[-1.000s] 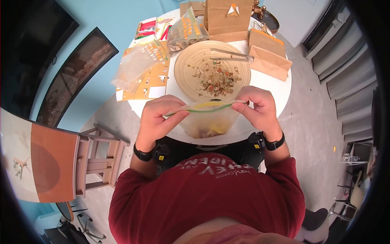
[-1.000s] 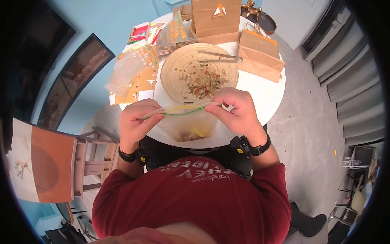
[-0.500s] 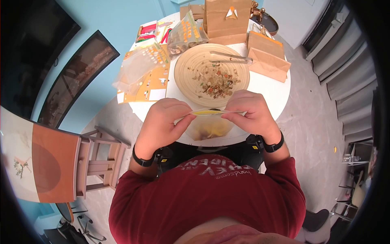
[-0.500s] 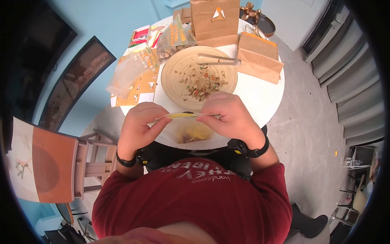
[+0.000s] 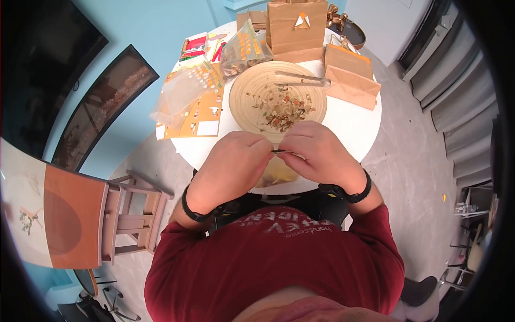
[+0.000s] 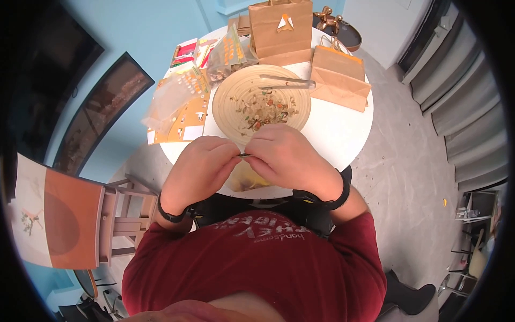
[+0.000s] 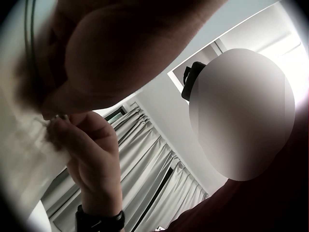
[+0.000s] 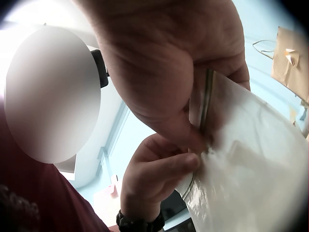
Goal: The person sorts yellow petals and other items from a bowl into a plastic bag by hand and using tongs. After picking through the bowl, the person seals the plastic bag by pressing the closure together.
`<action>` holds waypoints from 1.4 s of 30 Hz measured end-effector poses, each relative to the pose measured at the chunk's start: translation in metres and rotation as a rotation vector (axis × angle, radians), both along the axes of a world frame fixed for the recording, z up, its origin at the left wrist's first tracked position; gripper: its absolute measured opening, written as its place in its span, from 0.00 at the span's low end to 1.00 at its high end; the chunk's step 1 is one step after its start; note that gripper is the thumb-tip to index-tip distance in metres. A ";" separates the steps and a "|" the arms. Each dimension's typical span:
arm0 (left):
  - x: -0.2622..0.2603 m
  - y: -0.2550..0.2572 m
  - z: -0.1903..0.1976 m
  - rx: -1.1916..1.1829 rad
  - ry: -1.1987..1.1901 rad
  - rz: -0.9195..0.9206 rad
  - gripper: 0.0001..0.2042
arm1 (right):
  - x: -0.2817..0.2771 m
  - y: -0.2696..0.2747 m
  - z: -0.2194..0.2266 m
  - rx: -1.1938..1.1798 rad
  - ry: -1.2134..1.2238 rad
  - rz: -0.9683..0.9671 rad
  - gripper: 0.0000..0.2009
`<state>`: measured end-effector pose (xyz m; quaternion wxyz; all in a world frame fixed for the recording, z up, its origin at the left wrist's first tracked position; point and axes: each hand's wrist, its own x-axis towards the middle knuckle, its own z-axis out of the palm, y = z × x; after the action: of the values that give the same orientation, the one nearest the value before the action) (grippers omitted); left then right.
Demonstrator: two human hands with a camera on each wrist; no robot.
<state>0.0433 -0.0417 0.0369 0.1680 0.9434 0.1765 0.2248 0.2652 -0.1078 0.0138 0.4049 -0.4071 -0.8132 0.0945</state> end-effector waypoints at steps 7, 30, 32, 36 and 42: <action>0.003 0.000 -0.006 0.033 -0.007 -0.008 0.05 | -0.002 0.000 -0.002 0.032 -0.027 -0.028 0.07; -0.021 0.006 -0.002 0.023 -0.008 0.022 0.06 | 0.013 -0.010 0.000 -0.016 0.052 -0.050 0.06; -0.020 0.005 -0.002 0.021 -0.011 0.029 0.06 | 0.014 -0.009 -0.002 -0.016 0.029 -0.043 0.06; -0.012 0.004 -0.008 -0.007 -0.099 -0.007 0.05 | 0.007 -0.007 0.000 -0.028 0.057 -0.003 0.06; -0.006 0.001 -0.010 0.051 -0.095 -0.025 0.05 | 0.005 -0.004 -0.007 0.054 0.023 -0.024 0.07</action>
<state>0.0369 -0.0410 0.0272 0.1549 0.9378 0.1508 0.2716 0.2700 -0.1117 0.0066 0.4262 -0.4046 -0.8058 0.0723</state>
